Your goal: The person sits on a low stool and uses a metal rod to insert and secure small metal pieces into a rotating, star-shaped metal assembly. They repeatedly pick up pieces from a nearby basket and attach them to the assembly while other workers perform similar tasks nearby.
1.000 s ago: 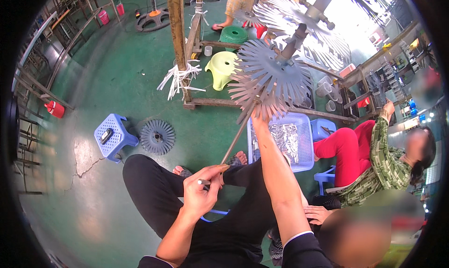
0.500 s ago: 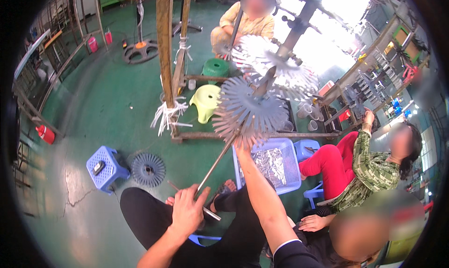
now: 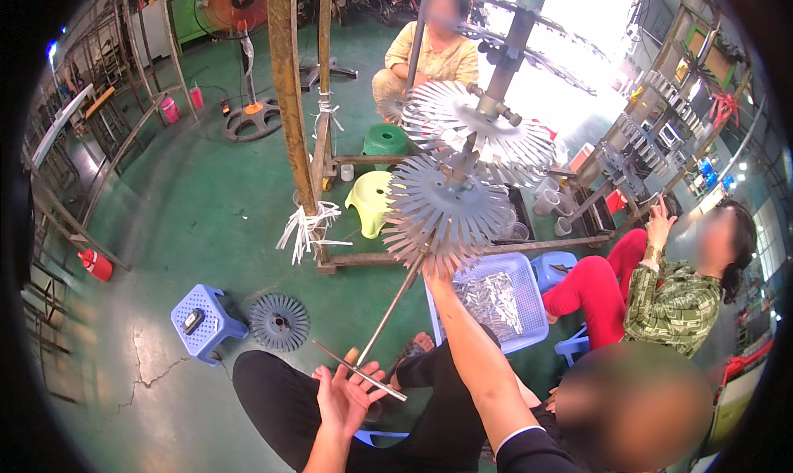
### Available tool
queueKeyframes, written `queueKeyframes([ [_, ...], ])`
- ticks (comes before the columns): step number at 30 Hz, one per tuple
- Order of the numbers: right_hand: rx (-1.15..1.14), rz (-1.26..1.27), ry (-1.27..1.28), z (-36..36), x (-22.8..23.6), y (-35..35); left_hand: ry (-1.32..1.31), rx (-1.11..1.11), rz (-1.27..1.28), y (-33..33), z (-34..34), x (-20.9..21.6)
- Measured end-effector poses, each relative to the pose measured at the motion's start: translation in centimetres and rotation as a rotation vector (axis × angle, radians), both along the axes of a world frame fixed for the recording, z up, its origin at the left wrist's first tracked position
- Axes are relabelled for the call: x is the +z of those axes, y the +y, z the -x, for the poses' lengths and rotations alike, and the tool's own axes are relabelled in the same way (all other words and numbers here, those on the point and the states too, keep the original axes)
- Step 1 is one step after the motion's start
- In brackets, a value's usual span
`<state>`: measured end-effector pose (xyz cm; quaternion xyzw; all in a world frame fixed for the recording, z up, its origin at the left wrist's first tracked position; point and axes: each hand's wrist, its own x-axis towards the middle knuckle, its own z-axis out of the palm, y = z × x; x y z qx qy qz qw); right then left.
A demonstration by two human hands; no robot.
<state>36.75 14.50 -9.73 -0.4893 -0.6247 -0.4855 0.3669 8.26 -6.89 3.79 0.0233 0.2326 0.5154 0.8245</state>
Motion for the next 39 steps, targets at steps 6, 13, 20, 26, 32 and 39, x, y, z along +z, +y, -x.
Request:
queueKeyframes([
  [6,-0.021,0.022,0.013,-0.1,0.4,0.1,0.248,-0.027,-0.211,2.9,-1.1,-0.1],
  [13,-0.038,0.038,0.026,-0.2,-0.2,0.3,1.52,0.124,-1.217,3.3,-2.0,2.9],
  [20,-0.048,0.046,0.03,0.1,-0.1,0.3,0.986,-0.058,-0.658,3.0,-2.1,1.1],
  [26,-0.058,0.054,0.034,-0.2,0.0,0.3,1.213,-0.195,-0.672,4.2,-2.7,4.2],
  [32,-0.06,0.067,0.045,-0.2,0.0,0.9,1.386,-0.064,-0.933,4.7,-2.7,3.7],
  [39,-0.058,0.082,0.061,0.4,0.0,0.9,1.666,-0.068,-1.278,5.6,-1.0,2.5],
])
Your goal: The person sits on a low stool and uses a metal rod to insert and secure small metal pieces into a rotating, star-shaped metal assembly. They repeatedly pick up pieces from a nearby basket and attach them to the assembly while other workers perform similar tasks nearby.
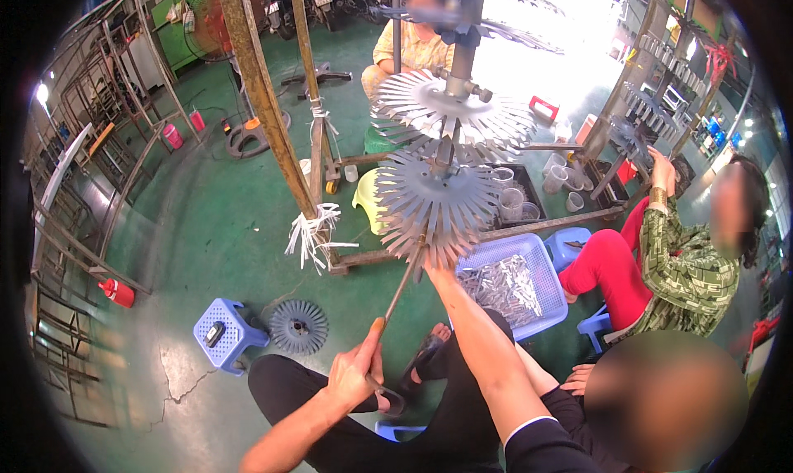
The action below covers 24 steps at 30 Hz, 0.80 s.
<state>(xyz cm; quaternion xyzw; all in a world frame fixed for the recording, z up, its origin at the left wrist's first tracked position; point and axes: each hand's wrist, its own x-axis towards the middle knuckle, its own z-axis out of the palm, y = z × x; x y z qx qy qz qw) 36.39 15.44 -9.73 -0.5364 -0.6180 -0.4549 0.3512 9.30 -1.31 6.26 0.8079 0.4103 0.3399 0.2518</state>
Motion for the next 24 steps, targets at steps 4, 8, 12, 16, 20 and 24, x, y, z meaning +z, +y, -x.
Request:
queueKeyframes([
  [4,-0.014,0.011,-0.001,0.0,-0.1,-0.8,0.14,-0.03,-0.038,0.6,0.8,1.4],
  [8,-0.03,0.016,-0.003,-0.2,0.0,-0.5,0.081,-0.029,-0.015,1.6,1.9,1.5],
  [12,-0.034,0.034,-0.003,-0.1,0.1,-0.3,0.002,-0.006,0.133,1.4,1.7,1.4],
  [16,-0.048,0.047,-0.007,-0.3,0.0,-0.4,-0.023,0.012,0.163,0.9,0.5,0.7],
  [20,-0.059,0.055,-0.014,-0.6,-0.3,-0.3,-0.077,0.035,0.158,0.5,-0.6,0.4],
  [24,-0.064,0.057,-0.015,-0.9,-0.4,0.1,-0.176,0.07,0.184,0.2,-1.4,0.2],
])
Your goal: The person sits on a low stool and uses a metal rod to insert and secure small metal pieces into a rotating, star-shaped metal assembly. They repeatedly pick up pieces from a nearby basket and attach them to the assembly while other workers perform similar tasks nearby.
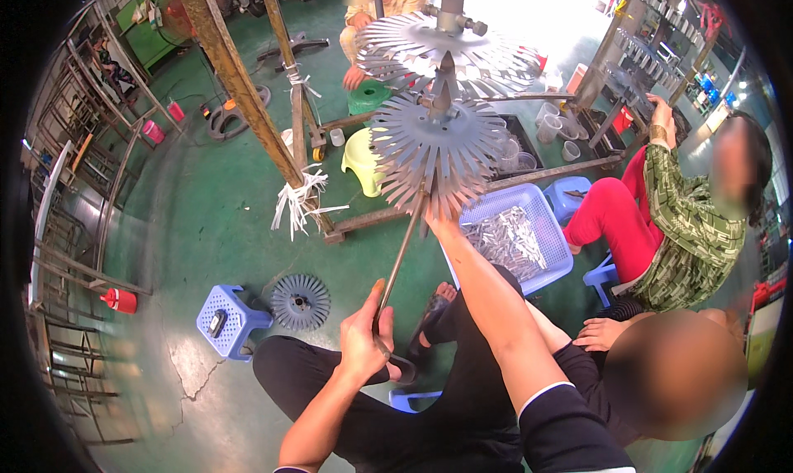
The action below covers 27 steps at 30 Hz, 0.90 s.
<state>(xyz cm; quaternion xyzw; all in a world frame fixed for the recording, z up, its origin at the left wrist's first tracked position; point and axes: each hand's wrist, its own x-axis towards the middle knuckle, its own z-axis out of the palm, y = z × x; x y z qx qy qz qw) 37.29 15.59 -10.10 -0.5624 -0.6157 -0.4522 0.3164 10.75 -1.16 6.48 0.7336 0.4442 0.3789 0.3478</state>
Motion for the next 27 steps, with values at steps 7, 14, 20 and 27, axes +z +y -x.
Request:
queueKeyframes([
  [7,-0.02,0.009,-0.001,-0.4,-0.2,0.5,0.121,0.017,-0.147,0.2,-0.9,-0.7],
  [14,-0.03,0.019,0.0,-0.2,-0.6,0.1,0.176,-0.036,-0.241,1.0,-0.5,-0.7],
  [20,-0.023,0.034,0.01,0.4,-0.8,0.3,0.223,-0.07,-0.235,0.2,-0.5,-0.6],
  [27,-0.016,0.066,0.031,-0.2,-0.6,0.0,0.312,-0.057,-0.263,0.7,0.7,1.3],
])
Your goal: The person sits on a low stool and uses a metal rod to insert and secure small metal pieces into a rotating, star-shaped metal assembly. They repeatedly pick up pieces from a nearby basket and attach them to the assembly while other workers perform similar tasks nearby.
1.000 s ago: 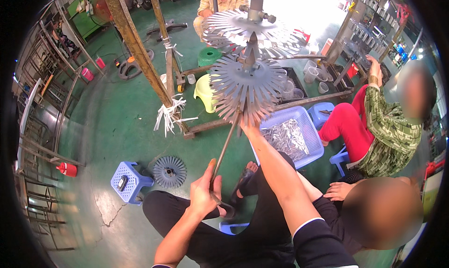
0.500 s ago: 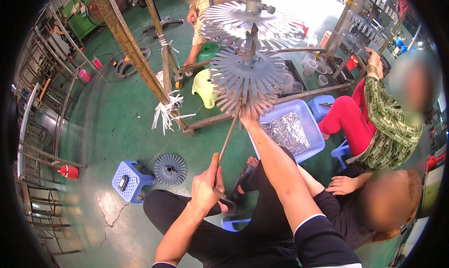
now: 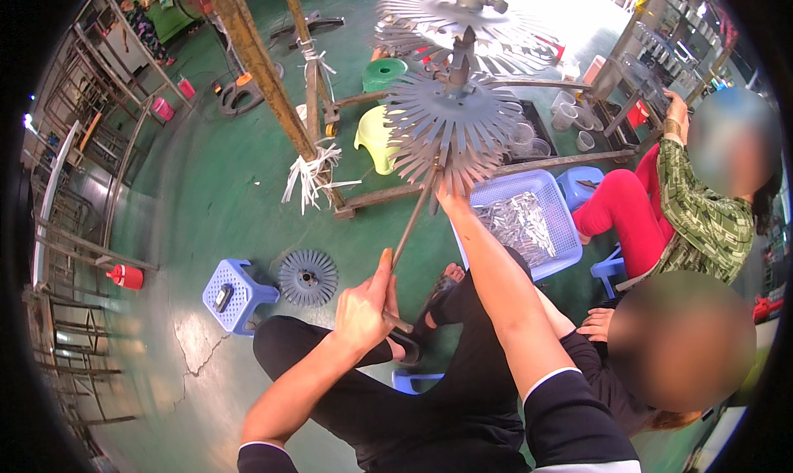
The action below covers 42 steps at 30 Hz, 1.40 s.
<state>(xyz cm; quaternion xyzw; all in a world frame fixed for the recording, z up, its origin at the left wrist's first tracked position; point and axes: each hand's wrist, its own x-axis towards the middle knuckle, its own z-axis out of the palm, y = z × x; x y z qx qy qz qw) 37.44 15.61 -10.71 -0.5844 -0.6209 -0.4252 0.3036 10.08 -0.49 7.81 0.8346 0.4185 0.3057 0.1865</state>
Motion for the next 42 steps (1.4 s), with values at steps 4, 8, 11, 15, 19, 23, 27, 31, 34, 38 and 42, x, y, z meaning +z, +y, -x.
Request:
queueKeyframes([
  [4,0.011,0.043,0.019,0.6,-0.6,0.4,-0.079,0.108,0.146,-1.4,2.9,3.5],
  [8,-0.048,0.288,0.148,0.8,-1.9,1.4,-0.112,0.342,0.182,-3.5,10.6,4.6],
  [11,-0.138,0.784,0.94,3.6,4.3,-0.3,-0.107,0.553,0.192,-2.4,18.4,3.2],
  [15,-0.046,0.614,1.111,2.2,-0.4,0.6,-0.026,0.901,0.669,-1.2,30.6,-6.4],
  [19,-0.01,0.583,1.175,3.5,-4.2,0.7,-0.319,1.053,1.104,-7.9,35.3,-21.0],
  [23,-0.083,0.508,1.383,3.8,-9.7,-0.9,-0.763,1.084,1.474,-11.7,31.8,-28.6],
  [27,0.053,0.724,1.356,9.1,-16.4,-3.7,-0.927,1.089,1.564,-11.5,30.9,-32.6],
  [31,0.294,1.181,1.101,24.9,-14.4,-4.0,-0.954,1.143,1.632,-9.6,31.7,-35.6],
  [34,0.432,1.418,0.958,33.5,-16.7,-2.1,-0.76,1.292,1.497,-8.9,32.6,-38.1],
  [38,0.437,1.401,0.636,41.0,-18.9,-0.1,-0.247,1.465,1.113,-8.9,32.2,-41.6],
  [42,0.356,1.551,0.501,42.6,-21.7,1.1,0.012,1.53,0.968,-9.4,31.6,-43.8],
])
